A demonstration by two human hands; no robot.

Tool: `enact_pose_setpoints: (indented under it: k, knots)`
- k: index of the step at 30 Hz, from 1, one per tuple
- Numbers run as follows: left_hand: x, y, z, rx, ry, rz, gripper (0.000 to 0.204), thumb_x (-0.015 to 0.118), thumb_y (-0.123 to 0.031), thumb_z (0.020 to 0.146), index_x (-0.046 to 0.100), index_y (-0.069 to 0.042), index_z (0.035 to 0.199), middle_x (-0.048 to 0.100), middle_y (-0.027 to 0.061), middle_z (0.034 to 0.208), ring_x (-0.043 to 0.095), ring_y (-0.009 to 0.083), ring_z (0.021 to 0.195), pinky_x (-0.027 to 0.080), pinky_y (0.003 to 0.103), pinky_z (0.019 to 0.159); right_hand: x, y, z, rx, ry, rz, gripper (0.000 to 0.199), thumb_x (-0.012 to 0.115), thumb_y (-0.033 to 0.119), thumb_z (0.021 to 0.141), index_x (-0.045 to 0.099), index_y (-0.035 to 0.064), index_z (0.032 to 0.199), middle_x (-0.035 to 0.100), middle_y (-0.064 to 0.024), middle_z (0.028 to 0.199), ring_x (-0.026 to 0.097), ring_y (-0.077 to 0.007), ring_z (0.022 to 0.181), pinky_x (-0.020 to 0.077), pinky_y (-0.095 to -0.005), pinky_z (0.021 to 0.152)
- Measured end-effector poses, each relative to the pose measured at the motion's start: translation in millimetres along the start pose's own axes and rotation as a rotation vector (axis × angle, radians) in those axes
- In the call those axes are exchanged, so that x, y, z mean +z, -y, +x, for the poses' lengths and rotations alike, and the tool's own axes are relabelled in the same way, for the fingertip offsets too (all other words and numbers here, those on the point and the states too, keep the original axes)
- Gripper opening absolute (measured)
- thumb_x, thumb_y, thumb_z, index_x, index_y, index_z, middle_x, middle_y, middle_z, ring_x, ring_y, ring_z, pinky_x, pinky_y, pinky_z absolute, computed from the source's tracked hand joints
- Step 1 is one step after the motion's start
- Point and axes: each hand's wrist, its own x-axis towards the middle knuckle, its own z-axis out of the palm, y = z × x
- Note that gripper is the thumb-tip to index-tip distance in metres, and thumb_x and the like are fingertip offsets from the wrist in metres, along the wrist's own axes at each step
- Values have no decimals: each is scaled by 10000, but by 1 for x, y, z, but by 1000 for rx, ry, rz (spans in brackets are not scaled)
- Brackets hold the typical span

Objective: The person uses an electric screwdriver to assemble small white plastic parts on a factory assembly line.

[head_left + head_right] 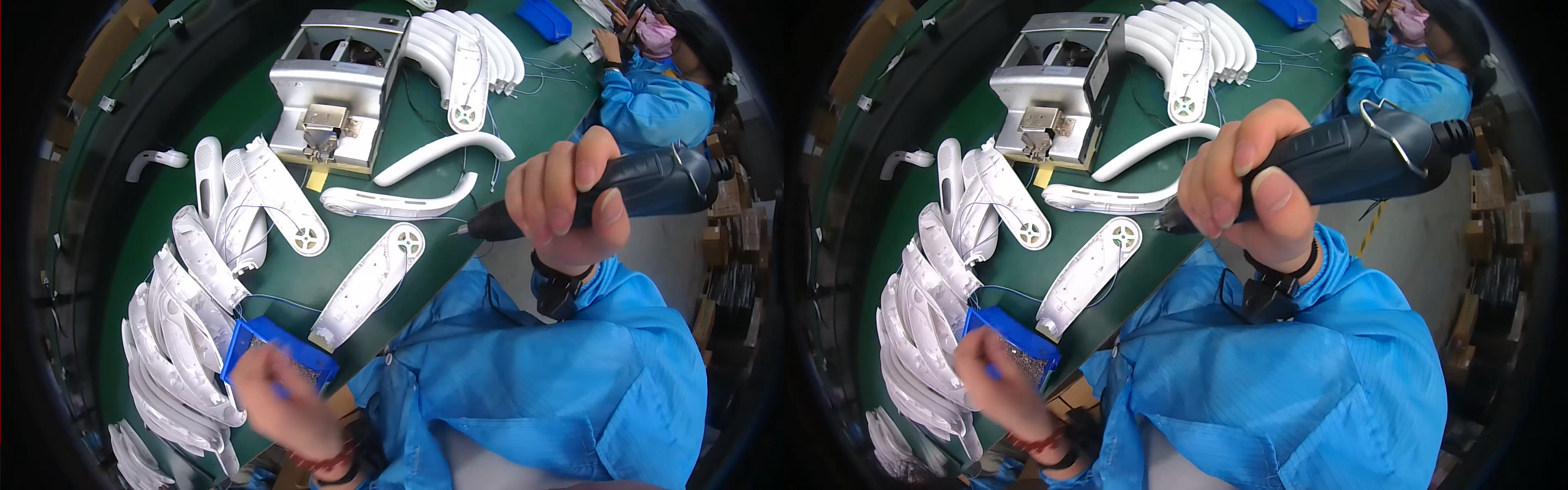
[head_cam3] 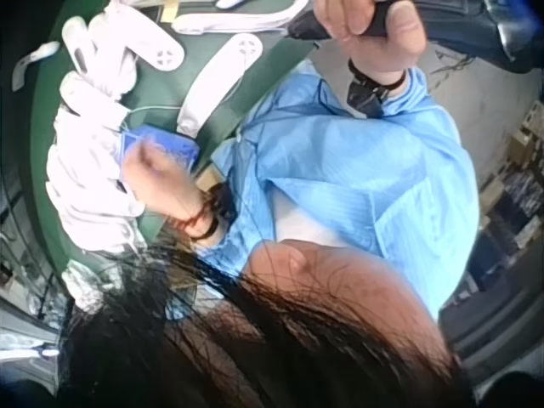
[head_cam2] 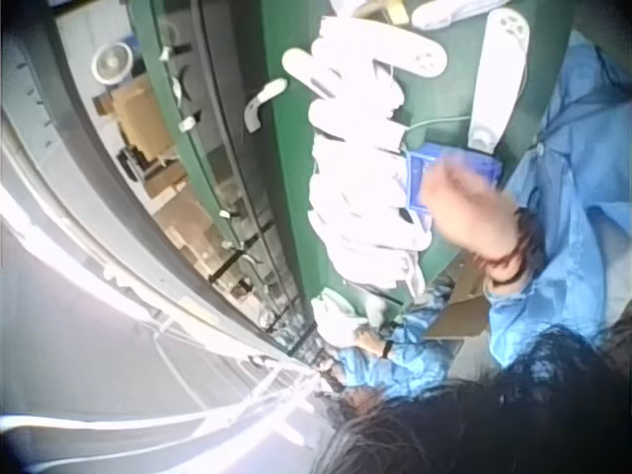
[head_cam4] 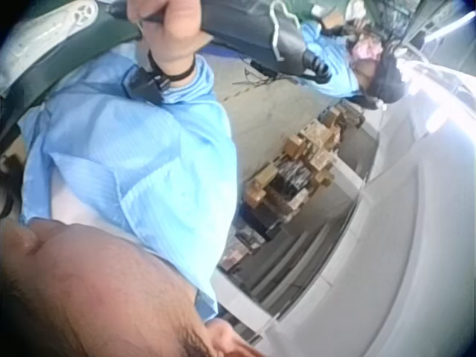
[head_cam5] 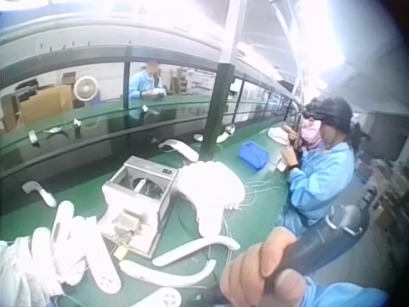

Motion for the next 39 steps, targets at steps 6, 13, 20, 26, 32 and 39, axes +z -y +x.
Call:
enact_pose_setpoints:
  k: [6, 13, 20, 26, 32, 39]
  knots:
    - [-12, 56, 5, 254, 475, 531, 169, 614, -91, 803, 580, -16, 951, 573, 136, 917, 557, 317, 892, 434, 423, 775, -3, -6, -17, 48, -61, 48, 202, 534, 263, 949, 454, 81, 986, 528, -46, 670, 475, -130, 493, 408, -283, 481]
    - [-3, 60, 3, 225, 379, 631, 70, 605, -86, 770, 638, -50, 820, 577, 98, 874, 551, 279, 856, 423, 384, 755, 1, -2, -15, 52, -48, 93, 178, 509, 217, 947, 435, 64, 1002, 516, -70, 654, 449, -140, 486, 398, -289, 463]
    - [-13, 55, 4, 225, 165, 412, 62, 615, -44, 794, 652, -46, 844, 603, 105, 843, 573, 286, 793, 436, 399, 734, 12, 5, -9, 45, -52, 63, 191, 528, 224, 942, 439, 63, 992, 516, -70, 651, 448, -142, 482, 400, -293, 457]
    - [-12, -14, -14, 321, 297, -191, 140, 717, -16, 749, 635, -47, 859, 652, 101, 812, 636, 286, 718, 507, 355, 625, 59, 2, -4, 38, 61, 362, 294, 621, 265, 922, 437, 50, 1000, 529, -70, 662, 499, -157, 506, 423, -312, 485]
    - [25, -32, -16, 450, 396, -472, 179, 739, -8, 718, 637, -33, 862, 659, 90, 798, 645, 262, 683, 512, 330, 593, 82, -10, -18, 73, 134, 319, 320, 717, 180, 856, 456, 21, 952, 554, -80, 655, 511, -126, 541, 406, -249, 480]
    - [25, -32, -21, 416, 426, -492, 176, 729, 7, 721, 635, -22, 867, 658, 98, 789, 649, 271, 684, 515, 332, 594, 75, -10, -26, 133, 135, 274, 240, 660, 178, 876, 475, 61, 976, 601, -55, 675, 603, -164, 558, 494, -294, 507]
